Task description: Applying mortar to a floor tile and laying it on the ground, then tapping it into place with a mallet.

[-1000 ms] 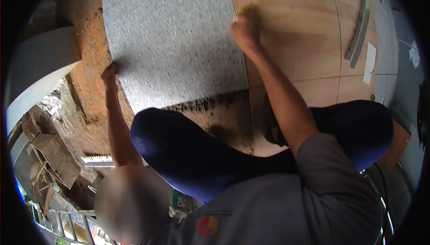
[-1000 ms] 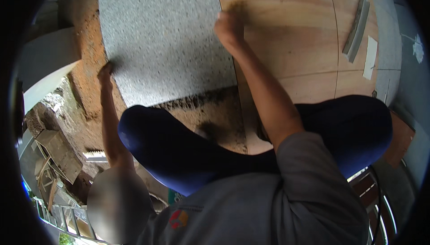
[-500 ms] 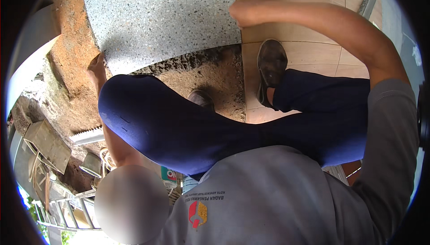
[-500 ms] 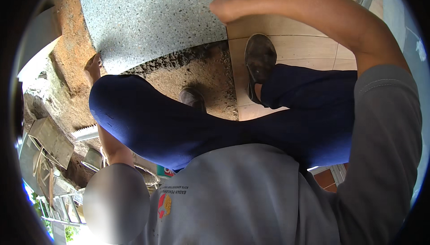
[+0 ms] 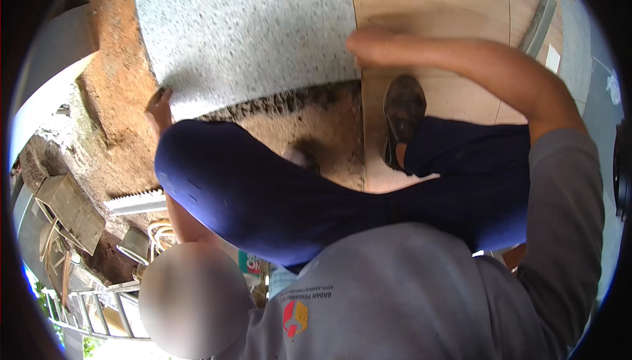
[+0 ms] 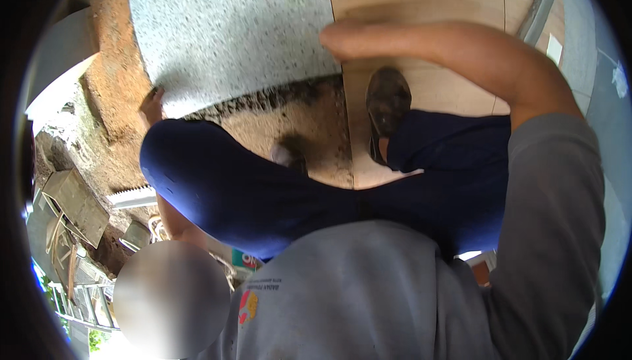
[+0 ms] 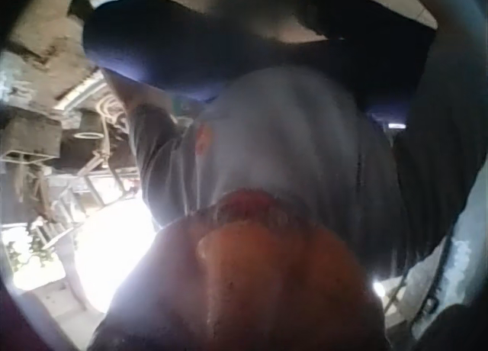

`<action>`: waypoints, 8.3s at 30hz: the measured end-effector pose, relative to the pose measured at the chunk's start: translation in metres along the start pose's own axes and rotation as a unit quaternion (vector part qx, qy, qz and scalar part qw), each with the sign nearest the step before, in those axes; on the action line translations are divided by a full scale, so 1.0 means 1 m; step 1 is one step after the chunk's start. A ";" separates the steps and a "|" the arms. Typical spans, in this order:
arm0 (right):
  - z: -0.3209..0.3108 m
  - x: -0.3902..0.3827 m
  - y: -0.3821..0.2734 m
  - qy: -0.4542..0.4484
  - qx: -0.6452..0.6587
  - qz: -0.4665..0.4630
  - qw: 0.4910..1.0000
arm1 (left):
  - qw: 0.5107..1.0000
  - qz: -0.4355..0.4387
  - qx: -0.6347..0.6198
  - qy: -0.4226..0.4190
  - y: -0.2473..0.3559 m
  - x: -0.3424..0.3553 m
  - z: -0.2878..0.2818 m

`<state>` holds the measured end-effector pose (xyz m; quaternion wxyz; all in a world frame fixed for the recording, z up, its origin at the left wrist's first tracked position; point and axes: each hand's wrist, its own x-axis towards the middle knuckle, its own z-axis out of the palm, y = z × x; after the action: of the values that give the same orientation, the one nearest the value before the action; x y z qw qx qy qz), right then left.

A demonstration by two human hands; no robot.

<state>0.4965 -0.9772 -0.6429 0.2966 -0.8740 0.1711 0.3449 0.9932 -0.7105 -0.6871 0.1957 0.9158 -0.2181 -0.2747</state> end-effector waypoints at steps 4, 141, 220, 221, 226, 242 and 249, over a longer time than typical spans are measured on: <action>-0.012 0.011 0.010 -0.006 0.008 -0.013 1.000 | 0.997 -0.047 0.048 0.045 0.036 -0.010 -0.007; -0.162 -0.128 0.470 0.325 -0.007 0.378 0.867 | 0.911 0.265 0.260 -0.179 0.255 0.001 0.018; -0.418 0.179 -0.254 0.463 0.128 -0.246 0.842 | 0.945 0.112 0.274 -0.136 0.212 0.011 0.015; -0.417 0.179 -0.261 0.469 0.082 -0.253 0.842 | 0.946 0.111 0.274 -0.136 0.208 0.011 0.016; -0.412 0.178 -0.260 0.490 0.130 -0.279 0.816 | 0.946 0.117 0.268 -0.140 0.210 0.008 0.014; -0.452 0.198 -0.274 0.489 0.144 -0.260 0.820 | 0.942 0.106 0.281 -0.148 0.204 0.008 0.015; -0.438 0.224 -0.269 0.526 0.146 -0.273 0.792 | 0.941 0.111 0.283 -0.149 0.207 0.009 0.013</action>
<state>1.0089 -1.0717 -0.4360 0.3668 -0.8771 0.1029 -0.2926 0.9318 -0.8896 -0.6014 -0.0771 0.8518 -0.4139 -0.3117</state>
